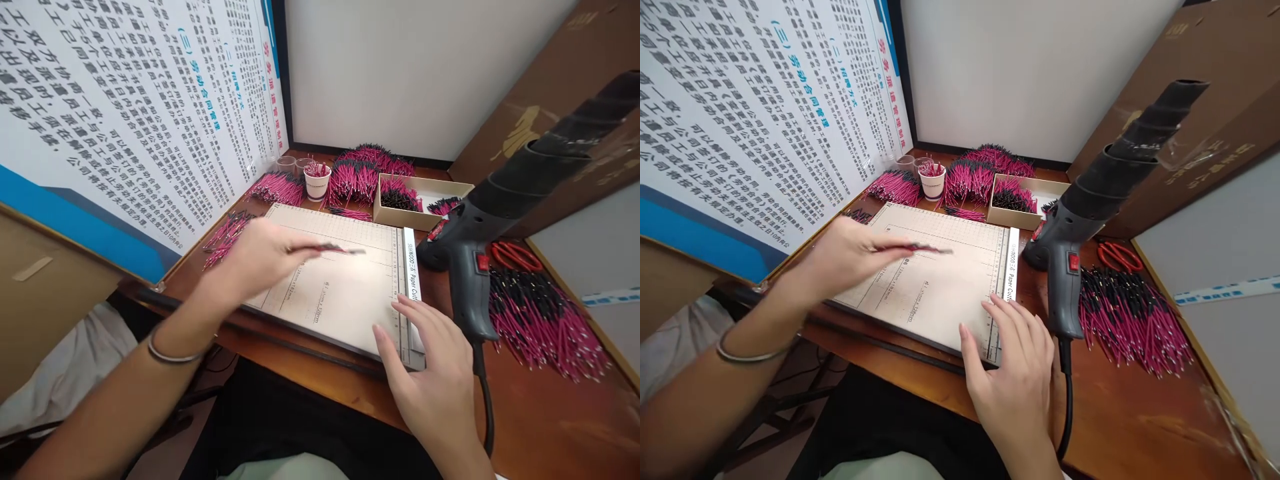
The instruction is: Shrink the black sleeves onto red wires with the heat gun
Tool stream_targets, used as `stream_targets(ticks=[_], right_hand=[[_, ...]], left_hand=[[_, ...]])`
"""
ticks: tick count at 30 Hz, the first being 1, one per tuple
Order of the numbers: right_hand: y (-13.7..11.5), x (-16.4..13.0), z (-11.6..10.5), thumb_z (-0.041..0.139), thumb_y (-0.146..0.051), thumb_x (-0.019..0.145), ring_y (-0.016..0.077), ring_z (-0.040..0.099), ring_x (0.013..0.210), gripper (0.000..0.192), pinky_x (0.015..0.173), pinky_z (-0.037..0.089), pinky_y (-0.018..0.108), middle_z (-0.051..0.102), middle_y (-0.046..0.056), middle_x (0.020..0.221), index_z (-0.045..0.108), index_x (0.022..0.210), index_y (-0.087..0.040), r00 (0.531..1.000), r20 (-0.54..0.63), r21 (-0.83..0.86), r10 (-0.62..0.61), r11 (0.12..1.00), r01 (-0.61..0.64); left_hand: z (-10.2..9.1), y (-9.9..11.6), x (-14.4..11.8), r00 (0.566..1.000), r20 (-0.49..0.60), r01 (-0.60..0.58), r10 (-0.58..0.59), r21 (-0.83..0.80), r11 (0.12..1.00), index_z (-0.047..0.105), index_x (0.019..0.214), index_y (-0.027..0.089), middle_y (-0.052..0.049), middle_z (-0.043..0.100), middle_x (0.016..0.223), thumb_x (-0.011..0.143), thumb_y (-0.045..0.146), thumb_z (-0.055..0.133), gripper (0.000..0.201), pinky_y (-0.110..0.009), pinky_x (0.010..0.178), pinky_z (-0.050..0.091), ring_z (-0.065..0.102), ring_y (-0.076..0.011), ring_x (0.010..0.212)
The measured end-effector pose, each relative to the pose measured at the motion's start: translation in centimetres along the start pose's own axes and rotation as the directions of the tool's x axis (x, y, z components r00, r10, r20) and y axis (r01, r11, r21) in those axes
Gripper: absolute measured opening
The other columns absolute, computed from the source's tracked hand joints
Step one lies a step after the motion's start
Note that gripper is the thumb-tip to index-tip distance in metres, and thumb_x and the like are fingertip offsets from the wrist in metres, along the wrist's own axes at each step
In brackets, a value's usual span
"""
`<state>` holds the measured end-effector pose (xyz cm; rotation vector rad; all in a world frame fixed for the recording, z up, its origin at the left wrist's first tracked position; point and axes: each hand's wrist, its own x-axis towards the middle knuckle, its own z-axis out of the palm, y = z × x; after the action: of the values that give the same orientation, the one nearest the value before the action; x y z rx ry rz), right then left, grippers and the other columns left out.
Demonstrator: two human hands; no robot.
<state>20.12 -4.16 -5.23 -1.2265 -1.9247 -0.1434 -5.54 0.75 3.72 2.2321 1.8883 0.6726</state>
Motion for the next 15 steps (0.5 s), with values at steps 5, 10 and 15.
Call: stream_targets(ticks=[5,10,15], right_hand=[[-0.1,-0.1,0.1,0.058,-0.043,0.101,0.032,0.069,0.114,0.034,0.1,0.048,0.049,0.076,0.013,0.122,0.065,0.123,-0.018,1.0,0.029,-0.06,0.0,0.998,0.002],[-0.4,-0.4,0.1,0.054,-0.044,0.102,0.0362,0.065,0.122,0.039,0.105,0.047,0.059,0.071,0.016,0.134,0.065,0.128,-0.018,0.995,0.095,-0.134,0.008,0.991,0.005],[-0.8,-0.3,0.1,0.055,-0.04,0.102,0.0411,0.062,0.127,0.035,0.104,0.046,0.069,0.068,0.017,0.139,0.07,0.124,-0.019,0.988,0.154,-0.193,0.005,0.981,0.025]], left_hand=[[4.7,3.0,-0.9,0.953,0.112,-0.301,0.283,0.221,0.927,0.081,0.087,0.022,-0.002,0.082,0.078,0.096,0.022,0.067,0.017,-0.03,0.056,0.042,0.075,-0.0216,0.072],[6.8,2.8,-2.1,0.937,0.004,-0.348,0.35,0.114,0.93,0.078,0.091,0.02,-0.005,0.083,0.093,0.097,0.021,0.066,0.013,-0.032,0.069,0.053,0.075,-0.0234,0.087],[6.3,2.4,-3.1,0.947,-0.038,-0.322,0.32,-0.093,0.942,0.076,0.102,0.019,-0.005,0.082,0.102,0.094,0.02,0.073,0.009,-0.035,0.084,0.059,0.073,-0.0234,0.094]])
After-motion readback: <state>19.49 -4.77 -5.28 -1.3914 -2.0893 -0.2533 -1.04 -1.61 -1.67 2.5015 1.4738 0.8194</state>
